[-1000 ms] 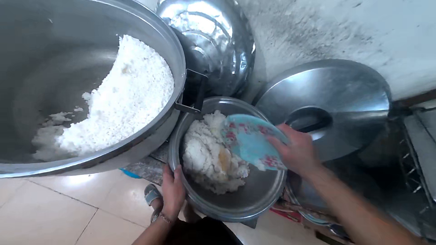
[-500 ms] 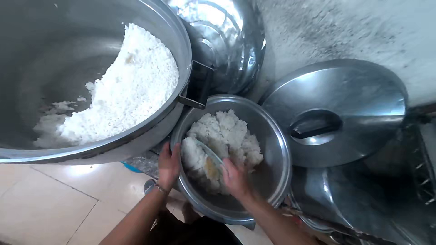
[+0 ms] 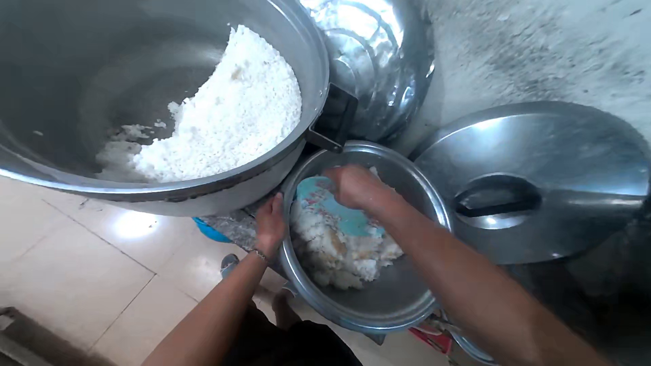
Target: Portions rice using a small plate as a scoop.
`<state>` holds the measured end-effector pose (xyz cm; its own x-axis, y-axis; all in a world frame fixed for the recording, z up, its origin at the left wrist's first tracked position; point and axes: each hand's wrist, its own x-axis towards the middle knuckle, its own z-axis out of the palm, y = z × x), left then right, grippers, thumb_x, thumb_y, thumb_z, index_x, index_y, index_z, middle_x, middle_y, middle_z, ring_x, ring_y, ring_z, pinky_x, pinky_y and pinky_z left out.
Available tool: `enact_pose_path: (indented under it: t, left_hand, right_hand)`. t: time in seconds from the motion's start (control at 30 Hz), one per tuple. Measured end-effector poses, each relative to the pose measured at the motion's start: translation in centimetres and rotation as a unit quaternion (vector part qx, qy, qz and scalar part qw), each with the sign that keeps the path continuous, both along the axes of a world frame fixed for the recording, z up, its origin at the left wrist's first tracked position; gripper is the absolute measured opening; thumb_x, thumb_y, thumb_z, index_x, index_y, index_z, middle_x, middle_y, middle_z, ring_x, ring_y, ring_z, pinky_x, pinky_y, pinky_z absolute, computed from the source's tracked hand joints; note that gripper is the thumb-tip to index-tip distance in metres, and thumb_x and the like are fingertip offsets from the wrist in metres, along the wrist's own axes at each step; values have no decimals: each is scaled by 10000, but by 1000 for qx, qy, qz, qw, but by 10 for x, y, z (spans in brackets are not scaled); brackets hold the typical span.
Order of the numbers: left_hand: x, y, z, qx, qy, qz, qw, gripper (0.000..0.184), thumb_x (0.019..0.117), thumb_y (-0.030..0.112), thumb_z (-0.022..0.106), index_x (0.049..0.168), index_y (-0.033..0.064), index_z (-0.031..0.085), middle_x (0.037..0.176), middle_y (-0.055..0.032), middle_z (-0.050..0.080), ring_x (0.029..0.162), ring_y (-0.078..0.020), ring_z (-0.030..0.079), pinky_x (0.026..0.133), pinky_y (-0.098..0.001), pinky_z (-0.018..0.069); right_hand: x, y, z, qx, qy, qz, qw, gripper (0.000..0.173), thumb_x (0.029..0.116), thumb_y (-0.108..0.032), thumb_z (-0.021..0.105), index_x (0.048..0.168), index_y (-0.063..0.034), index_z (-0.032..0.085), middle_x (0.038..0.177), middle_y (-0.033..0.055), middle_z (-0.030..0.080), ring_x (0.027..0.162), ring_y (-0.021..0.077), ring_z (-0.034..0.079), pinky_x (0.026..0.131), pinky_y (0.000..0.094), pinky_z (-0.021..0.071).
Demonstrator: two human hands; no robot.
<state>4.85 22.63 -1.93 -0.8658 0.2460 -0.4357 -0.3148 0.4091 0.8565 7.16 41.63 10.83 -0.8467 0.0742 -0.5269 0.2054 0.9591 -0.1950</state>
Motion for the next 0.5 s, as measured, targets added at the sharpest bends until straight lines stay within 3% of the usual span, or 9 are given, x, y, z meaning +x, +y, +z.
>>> enact_pose_path:
  t: [0.07, 0.17, 0.23, 0.3, 0.4, 0.43, 0.5]
  left_hand:
    - [-1, -1, 1, -15, -4, 0, 1000, 535, 1115, 441, 371, 1102, 9, 686, 954, -200, 671, 904, -328, 655, 836, -573, 513]
    - [0, -1, 1, -29, 7, -16, 999, 553, 1106, 475, 374, 1087, 11, 674, 930, -208, 661, 877, -353, 651, 811, -598, 512]
    - [5, -1, -2, -24, 20, -15, 999, 592, 1088, 548, 355, 1086, 44, 665, 868, -185, 652, 773, -333, 645, 701, -577, 529]
    - [2, 1, -5, -14, 25, -12, 1000, 596, 1084, 560, 357, 1079, 51, 669, 861, -188, 653, 753, -338, 642, 679, -588, 523]
    - [10, -5, -6, 3, 36, 3, 999, 552, 1072, 554, 415, 1135, 59, 653, 866, -170, 656, 743, -319, 637, 674, -567, 527]
    - [15, -8, -4, 6, 46, 3, 999, 532, 1060, 560, 448, 1230, 89, 626, 898, -153, 670, 754, -301, 649, 682, -548, 545]
    - [26, -10, 2, 2, 54, -4, 999, 567, 1015, 526, 584, 1406, 119, 527, 1000, -158, 681, 816, -310, 665, 730, -557, 562]
  right_hand:
    - [-7, -13, -37, -21, -37, -21, 999, 424, 942, -121, 681, 1363, -118, 634, 1226, 234, 674, 1158, 444, 642, 943, 662, 514]
    - [27, -47, -47, -16, -48, -39, 998, 478, 920, -105, 699, 1390, -134, 620, 1182, 231, 684, 1098, 441, 662, 900, 641, 535]
    - [81, -72, -57, 5, 47, -30, 998, 398, 896, -84, 711, 1288, -133, 666, 1069, 194, 712, 961, 398, 705, 804, 588, 585]
    - [125, -78, -67, 17, 135, -12, 991, 338, 916, -51, 662, 1241, -141, 686, 1105, 157, 703, 958, 354, 715, 790, 535, 606]
    - [164, -45, -41, 12, 264, -8, 964, 226, 906, -46, 654, 1111, -106, 728, 980, 118, 720, 735, 295, 729, 600, 488, 619]
    - [168, -28, -21, 17, 288, -15, 957, 150, 939, -80, 633, 1065, -83, 715, 907, 109, 711, 677, 275, 714, 562, 471, 608]
    - [170, 9, 26, 50, 307, -30, 950, 157, 974, -145, 602, 1039, -52, 711, 845, 107, 700, 680, 262, 708, 586, 462, 602]
